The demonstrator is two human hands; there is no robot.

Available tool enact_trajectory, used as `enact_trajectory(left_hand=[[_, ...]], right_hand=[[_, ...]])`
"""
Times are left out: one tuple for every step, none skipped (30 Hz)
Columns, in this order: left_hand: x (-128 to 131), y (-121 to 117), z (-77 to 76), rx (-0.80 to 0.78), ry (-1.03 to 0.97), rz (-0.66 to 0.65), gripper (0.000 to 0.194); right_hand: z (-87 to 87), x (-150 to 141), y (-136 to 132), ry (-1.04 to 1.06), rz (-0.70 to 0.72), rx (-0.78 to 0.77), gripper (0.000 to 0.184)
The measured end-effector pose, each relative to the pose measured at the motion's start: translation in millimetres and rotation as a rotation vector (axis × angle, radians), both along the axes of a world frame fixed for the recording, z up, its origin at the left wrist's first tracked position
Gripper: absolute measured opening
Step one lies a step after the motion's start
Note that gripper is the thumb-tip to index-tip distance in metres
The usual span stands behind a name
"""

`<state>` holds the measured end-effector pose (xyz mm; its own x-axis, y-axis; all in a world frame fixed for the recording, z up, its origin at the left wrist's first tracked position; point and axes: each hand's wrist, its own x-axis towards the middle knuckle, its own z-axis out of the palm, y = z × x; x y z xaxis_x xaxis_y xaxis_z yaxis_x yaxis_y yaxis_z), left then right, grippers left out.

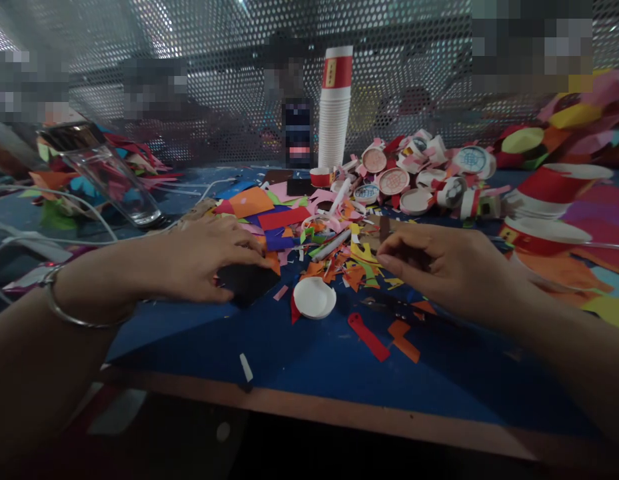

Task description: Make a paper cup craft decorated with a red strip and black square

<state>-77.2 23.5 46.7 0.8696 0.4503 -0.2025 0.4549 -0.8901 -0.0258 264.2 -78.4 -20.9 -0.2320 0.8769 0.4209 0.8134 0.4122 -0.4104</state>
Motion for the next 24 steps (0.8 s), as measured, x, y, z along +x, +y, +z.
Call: enact_trajectory(left_hand=[[0.4,2.6,2.0,-0.016,-0.009,0.007,0.047],[0.8,4.6,4.8,-0.037,-0.023,0.027,0.040],[1.3,5.8,8.1,-0.052,-0.048,0.057,0.036],[1.9,6.2,11.9,-0.055,-0.087,0.092,0.035],[2.8,5.8,15.9,-0.036,-0.144,0.141,0.034],[4.0,4.7,19.8,-0.003,-0.209,0.196,0.035],[5.6,3.1,23.5,0.043,-0.271,0.252,0.035],[7.4,1.5,26.6,0.096,-0.321,0.303,0.035],[9.2,0.1,29.1,0.155,-0.358,0.343,0.035],[10.8,-0.8,30.8,0.213,-0.372,0.373,0.035],[12.1,-0.8,31.5,0.269,-0.366,0.395,0.034],[12.7,0.0,31.3,0.326,-0.345,0.409,0.034],[12.5,1.7,30.0,0.382,-0.308,0.425,0.033],[11.7,4.0,27.8,0.425,-0.264,0.438,0.033],[10.3,6.6,24.6,0.460,-0.214,0.448,0.033],[8.8,9.1,20.8,0.481,-0.171,0.458,0.034],[7.5,11.3,16.5,0.484,-0.162,0.467,0.035],[6.6,12.7,12.1,0.476,-0.157,0.467,0.035],[6.6,13.4,7.9,0.456,-0.157,0.462,0.034],[7.5,13.1,4.2,0.431,-0.160,0.451,0.032],[9.4,12.1,1.2,0.400,-0.165,0.439,0.031],[12.1,10.3,-0.7,0.365,-0.175,0.421,0.030],[15.4,8.0,-1.7,0.323,-0.190,0.396,0.030],[19.0,5.4,-1.9,0.253,-0.209,0.359,0.029]], right_hand=[[-0.5,0.2,0.0,0.001,0.004,0.000,0.013],[-0.9,0.4,0.1,0.001,0.007,-0.001,0.013],[-1.4,0.7,0.1,-0.001,0.009,0.002,0.013],[-1.9,0.9,0.1,-0.005,0.010,0.005,0.013],[-2.3,1.0,0.2,-0.010,0.009,0.008,0.013],[-2.8,1.1,0.3,-0.013,0.008,0.009,0.013],[-3.2,1.2,0.4,-0.016,0.005,0.012,0.013],[-3.5,1.2,0.5,-0.019,0.002,0.013,0.013],[-3.7,1.1,0.7,-0.022,0.001,0.013,0.013],[-3.9,0.9,0.8,-0.022,0.000,0.012,0.013],[-3.9,0.6,0.8,-0.016,0.002,0.015,0.013],[-3.8,0.3,0.7,-0.008,0.007,0.016,0.013],[-3.7,-0.1,0.6,0.003,0.014,0.016,0.014],[-3.6,-0.4,0.5,0.014,0.021,0.013,0.014],[-3.5,-0.7,0.3,0.023,0.028,0.011,0.014],[-3.3,-0.9,0.2,0.027,0.034,0.010,0.014],[-3.2,-1.1,0.1,0.028,0.039,0.011,0.014],[-3.2,-1.3,0.0,0.025,0.043,0.012,0.014],[-3.2,-1.5,0.1,0.023,0.047,0.016,0.014],[-3.2,-1.7,0.3,0.022,0.049,0.018,0.014],[-3.2,-2.0,0.5,0.023,0.051,0.018,0.014],[-3.3,-2.3,0.8,0.021,0.054,0.013,0.014],[-3.4,-2.6,1.0,0.018,0.056,0.007,0.014],[-3.5,-3.0,1.2,0.013,0.057,0.002,0.014]])
